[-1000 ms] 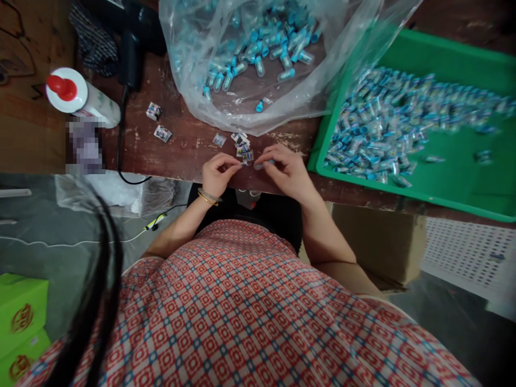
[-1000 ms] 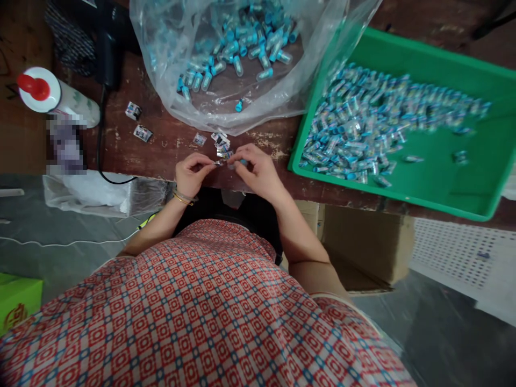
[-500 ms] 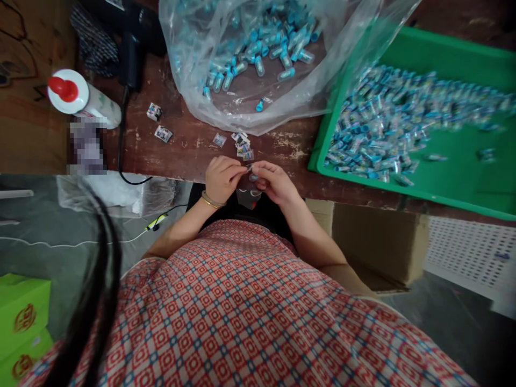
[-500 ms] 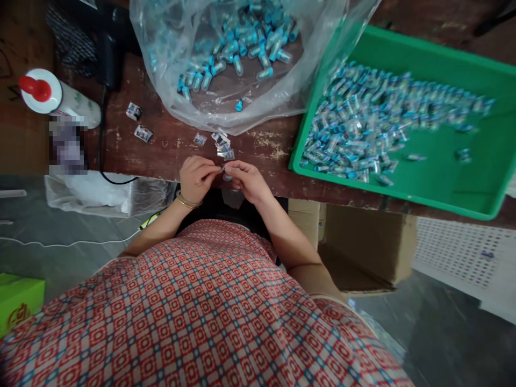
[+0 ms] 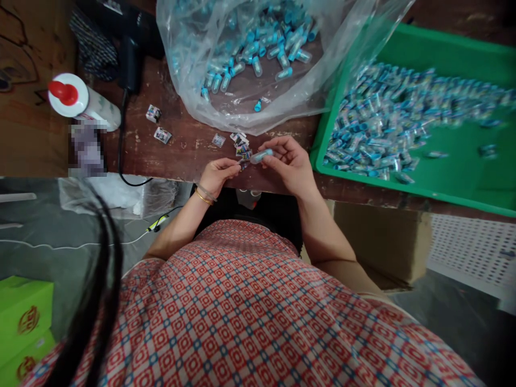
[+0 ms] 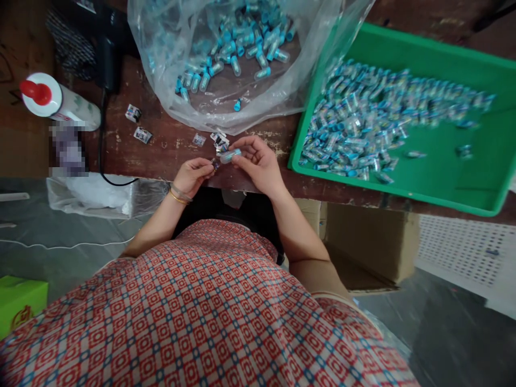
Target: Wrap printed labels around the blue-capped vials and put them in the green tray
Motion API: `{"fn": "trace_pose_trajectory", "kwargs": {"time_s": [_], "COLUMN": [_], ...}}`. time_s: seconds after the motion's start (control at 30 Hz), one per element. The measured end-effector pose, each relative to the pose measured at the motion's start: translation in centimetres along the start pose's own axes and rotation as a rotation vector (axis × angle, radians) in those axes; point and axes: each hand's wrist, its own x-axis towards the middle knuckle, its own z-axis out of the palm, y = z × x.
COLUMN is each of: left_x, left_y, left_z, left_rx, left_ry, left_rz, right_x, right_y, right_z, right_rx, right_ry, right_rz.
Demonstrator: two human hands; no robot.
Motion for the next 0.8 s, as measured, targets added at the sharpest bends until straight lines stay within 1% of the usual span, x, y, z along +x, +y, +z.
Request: {"fn": "trace_pose_trajectory", "kwargs": {"time_s": [0.1, 0.2, 0.3, 0.37, 0.43, 0.53, 0.63, 0.8], "left_x": [-0.1, -0.2, -0.3, -0.3, -0.4, -0.4, -0.4, -0.3], "left_y": [0.2, 0.1, -0.3, -0.5, -0.7, -0.9, -0.9, -1.1], "left_z": [0.2, 0.2, 0.2, 0.3, 0.2, 0.0, -0.3, -0.4], "left_rx": [0.028, 0.031, 0.037, 0.044, 0.027, -0.034, -0.097, -0.147], "left_ry": [-0.017, -0.058, -0.092, -0.117, -0.148, -0.203, -0.248, -0.240], "left_rz": [-0.004, -0.015, -0.064, -0.115, -0.163, -0.231, -0.287, -0.321], "right_x": [0.0, -0.1, -0.2, -0.1, -0.1, 0.0, 0.0, -0.2], "right_y": [-0.7, -1.4, -1.7, -1.6, -1.3, -0.9, -0.7, -0.6], "right_z": [0.1, 0.1, 0.1, 0.0, -0.1, -0.4, -0.5, -0.1], "right_rx": [-0.053, -0.120, -0.172, -0.160, -0.126, -0.059, 0.001, 0.012], "right_ry": [-0.027, -0.058, -0.068, -0.055, -0.058, -0.083, -0.088, -0.070], "right_rz": [-0.016, -0.010, -0.037, -0.056, -0.045, -0.010, -0.008, 0.013]}}
